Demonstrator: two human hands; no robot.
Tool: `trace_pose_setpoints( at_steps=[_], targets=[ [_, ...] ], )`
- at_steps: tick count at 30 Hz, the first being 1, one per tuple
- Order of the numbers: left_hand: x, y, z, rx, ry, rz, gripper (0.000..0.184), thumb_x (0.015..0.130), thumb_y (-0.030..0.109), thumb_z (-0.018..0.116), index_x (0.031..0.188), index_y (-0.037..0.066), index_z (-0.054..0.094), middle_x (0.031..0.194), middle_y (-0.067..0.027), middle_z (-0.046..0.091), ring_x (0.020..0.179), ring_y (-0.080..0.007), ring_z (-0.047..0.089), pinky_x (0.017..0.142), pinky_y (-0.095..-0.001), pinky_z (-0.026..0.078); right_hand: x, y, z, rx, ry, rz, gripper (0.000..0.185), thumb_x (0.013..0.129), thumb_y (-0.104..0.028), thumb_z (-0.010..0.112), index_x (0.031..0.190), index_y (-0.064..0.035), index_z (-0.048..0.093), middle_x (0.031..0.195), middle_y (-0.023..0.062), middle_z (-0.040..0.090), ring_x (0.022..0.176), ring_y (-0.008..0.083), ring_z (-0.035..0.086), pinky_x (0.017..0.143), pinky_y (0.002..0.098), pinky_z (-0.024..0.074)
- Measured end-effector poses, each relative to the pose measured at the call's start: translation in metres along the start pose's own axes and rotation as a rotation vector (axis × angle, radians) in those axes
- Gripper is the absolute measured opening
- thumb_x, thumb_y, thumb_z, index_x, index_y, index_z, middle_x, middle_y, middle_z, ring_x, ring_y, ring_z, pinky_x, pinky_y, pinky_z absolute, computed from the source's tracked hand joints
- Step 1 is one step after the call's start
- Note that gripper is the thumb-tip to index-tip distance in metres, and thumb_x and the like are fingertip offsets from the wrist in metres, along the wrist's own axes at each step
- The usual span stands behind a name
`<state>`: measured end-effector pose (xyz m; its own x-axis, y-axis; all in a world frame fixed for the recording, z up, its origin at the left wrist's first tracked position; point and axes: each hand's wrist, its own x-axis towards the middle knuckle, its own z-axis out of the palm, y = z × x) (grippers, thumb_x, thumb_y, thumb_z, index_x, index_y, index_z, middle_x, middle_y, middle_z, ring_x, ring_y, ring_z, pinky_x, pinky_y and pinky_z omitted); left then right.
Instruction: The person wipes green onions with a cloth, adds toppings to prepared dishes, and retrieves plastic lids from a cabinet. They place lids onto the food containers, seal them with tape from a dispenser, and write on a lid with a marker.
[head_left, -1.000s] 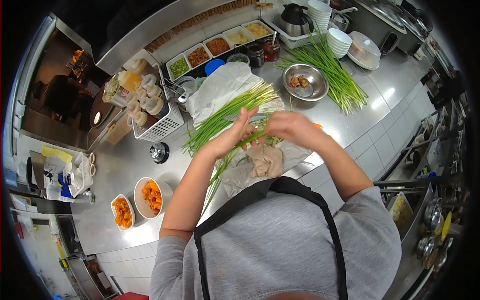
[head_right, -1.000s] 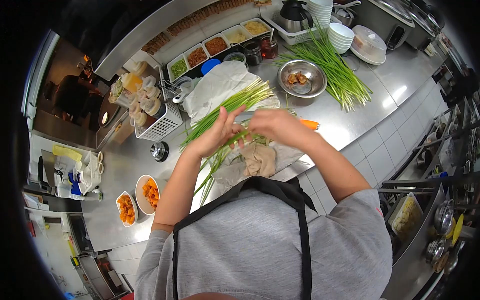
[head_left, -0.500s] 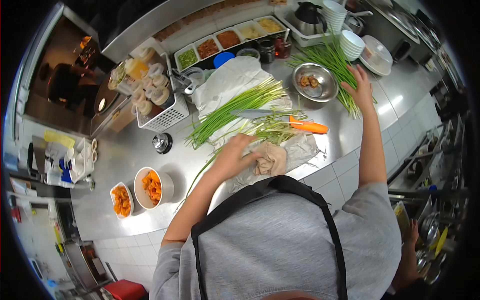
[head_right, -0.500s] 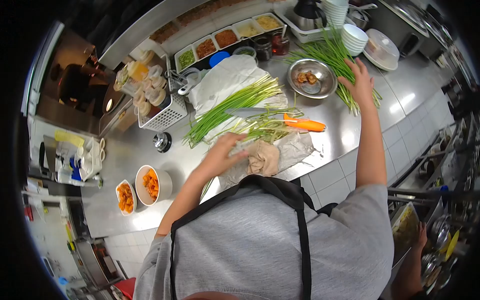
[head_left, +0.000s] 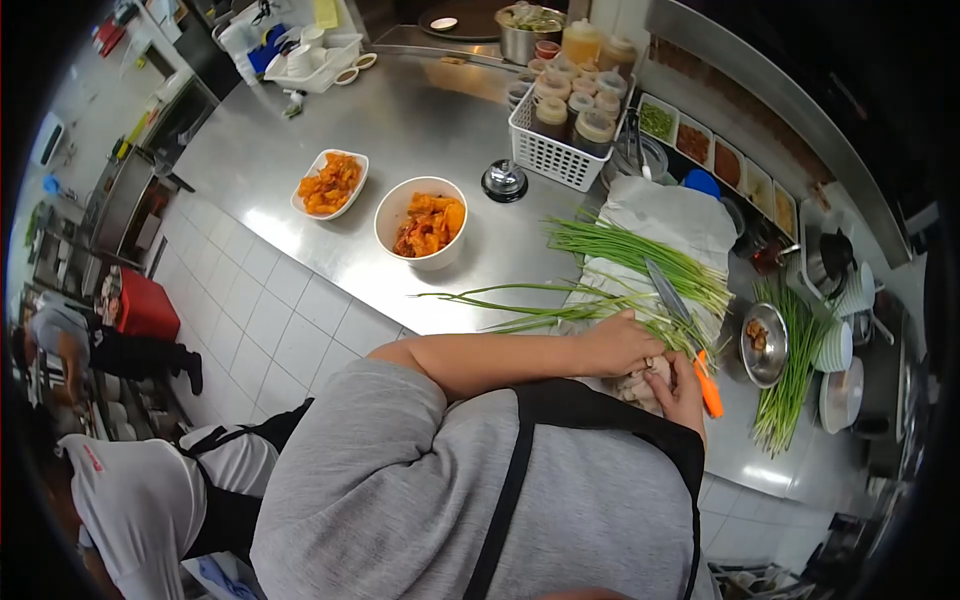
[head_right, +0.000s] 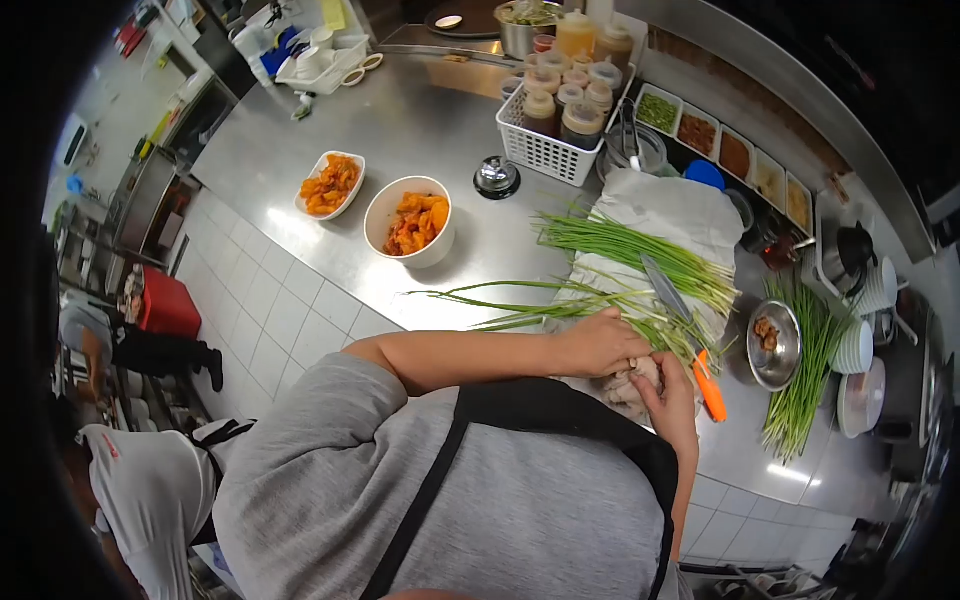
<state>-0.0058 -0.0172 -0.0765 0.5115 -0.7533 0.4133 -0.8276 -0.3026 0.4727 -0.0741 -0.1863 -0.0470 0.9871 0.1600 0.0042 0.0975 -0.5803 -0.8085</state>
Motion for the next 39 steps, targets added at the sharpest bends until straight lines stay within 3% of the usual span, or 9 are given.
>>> trace_pose_setpoints(
  at_steps=[5, 9, 13, 16, 19, 23, 26, 35, 39],
  targets=[
    [0.005, 0.025, -0.035, -0.241, -0.276, -0.388, 0.02, 0.079, 0.021, 0.049, 0.089, 0.003, 0.048, 0.082, -0.0141, 0.057, 0.077, -0.0336, 0.056, 0.073, -0.0414, 0.038, 0.007, -0.035, -0.021, -0.104, -0.008, -0.105, 0.013, 0.072, -0.003, 0.062, 0.083, 0.0005, 0.057, 0.075, 0.0061, 0.049, 0.067, 0.0131, 0.048, 0.054, 0.0243, 0.038],
    [-0.003, 0.022, -0.034, -0.579, -0.159, -0.328, 0.019, 0.081, 0.017, 0.043, 0.09, 0.001, 0.047, 0.085, -0.0181, 0.055, 0.083, -0.0352, 0.054, 0.076, -0.0412, 0.039, 0.01, -0.04, -0.032, 0.055, -0.031, -0.166, 0.015, 0.069, 0.006, 0.057, 0.083, -0.0004, 0.056, 0.083, 0.0062, 0.05, 0.075, 0.0141, 0.051, 0.062, 0.0232, 0.0431],
    [-0.016, 0.009, -0.036, -0.757, -0.173, -0.224, 0.021, 0.08, 0.007, 0.041, 0.099, 0.002, 0.048, 0.092, -0.0167, 0.052, 0.088, -0.0293, 0.052, 0.079, -0.0366, 0.04, 0.022, -0.031, -0.038, 0.057, -0.005, -0.158, 0.015, 0.068, 0.006, 0.056, 0.081, -0.0006, 0.053, 0.089, 0.0082, 0.052, 0.084, 0.0179, 0.053, 0.07, 0.0257, 0.0441],
    [-0.036, -0.009, -0.028, -0.6, -0.144, -0.091, 0.03, 0.078, -0.001, 0.04, 0.105, 0.005, 0.05, 0.099, -0.0123, 0.049, 0.092, -0.024, 0.05, 0.081, -0.0326, 0.04, 0.034, -0.012, -0.058, -0.123, -0.323, -0.077, 0.02, 0.067, 0.0, 0.06, 0.085, -0.0031, 0.052, 0.107, 0.0122, 0.052, 0.101, 0.0277, 0.05, 0.086, 0.032, 0.0387],
    [-0.061, -0.013, -0.044, -0.605, -0.259, -0.337, 0.025, 0.083, 0.004, 0.043, 0.106, 0.005, 0.05, 0.103, -0.0107, 0.048, 0.093, -0.0204, 0.049, 0.081, -0.0307, 0.04, 0.054, -0.006, -0.078, -0.212, -0.337, -0.162, 0.035, 0.07, -0.015, 0.067, 0.101, -0.0086, 0.053, 0.119, 0.0103, 0.047, 0.11, 0.0249, 0.045, 0.09, 0.0332, 0.036],
    [-0.083, -0.011, -0.068, -0.767, -0.253, -0.74, 0.02, 0.086, 0.011, 0.048, 0.104, 0.005, 0.051, 0.102, -0.0066, 0.052, 0.093, -0.0147, 0.051, 0.08, -0.0274, 0.041, 0.095, -0.024, -0.107, -0.208, 0.001, -0.106, 0.025, 0.073, -0.017, 0.065, 0.092, -0.0047, 0.055, 0.097, 0.009, 0.054, 0.096, 0.0216, 0.051, 0.084, 0.0312, 0.0385],
    [-0.099, -0.015, -0.082, -0.799, -0.075, -0.742, 0.018, 0.086, 0.01, 0.049, 0.102, 0.004, 0.053, 0.1, -0.0045, 0.055, 0.092, -0.0116, 0.052, 0.08, -0.0258, 0.041, 0.121, -0.01, -0.117, -0.471, 0.132, -0.07, 0.022, 0.074, -0.019, 0.065, 0.084, -0.0027, 0.054, 0.089, 0.0078, 0.055, 0.083, 0.0189, 0.053, 0.072, 0.0304, 0.0419],
    [-0.115, -0.025, -0.115, -0.789, 0.226, -0.813, 0.017, 0.085, 0.004, 0.049, 0.101, 0.0, 0.052, 0.094, -0.004, 0.056, 0.084, -0.0096, 0.051, 0.08, -0.0239, 0.041, 0.101, -0.005, -0.073, -0.217, -0.326, 0.097, 0.023, 0.072, -0.019, 0.068, 0.079, -0.003, 0.054, 0.07, 0.0024, 0.053, 0.067, 0.0097, 0.049, 0.062, 0.024, 0.0411],
    [-0.084, -0.007, -0.082, -0.631, -0.041, -0.683, 0.023, 0.084, 0.013, 0.054, 0.105, 0.004, 0.052, 0.095, -0.0037, 0.057, 0.086, -0.0119, 0.052, 0.076, -0.0254, 0.042, 0.06, 0.013, -0.059, -0.284, -0.368, 0.05, 0.03, 0.065, -0.021, 0.072, 0.081, -0.004, 0.054, 0.077, 0.0052, 0.054, 0.072, 0.0164, 0.052, 0.062, 0.0285, 0.0422]
  ],
)
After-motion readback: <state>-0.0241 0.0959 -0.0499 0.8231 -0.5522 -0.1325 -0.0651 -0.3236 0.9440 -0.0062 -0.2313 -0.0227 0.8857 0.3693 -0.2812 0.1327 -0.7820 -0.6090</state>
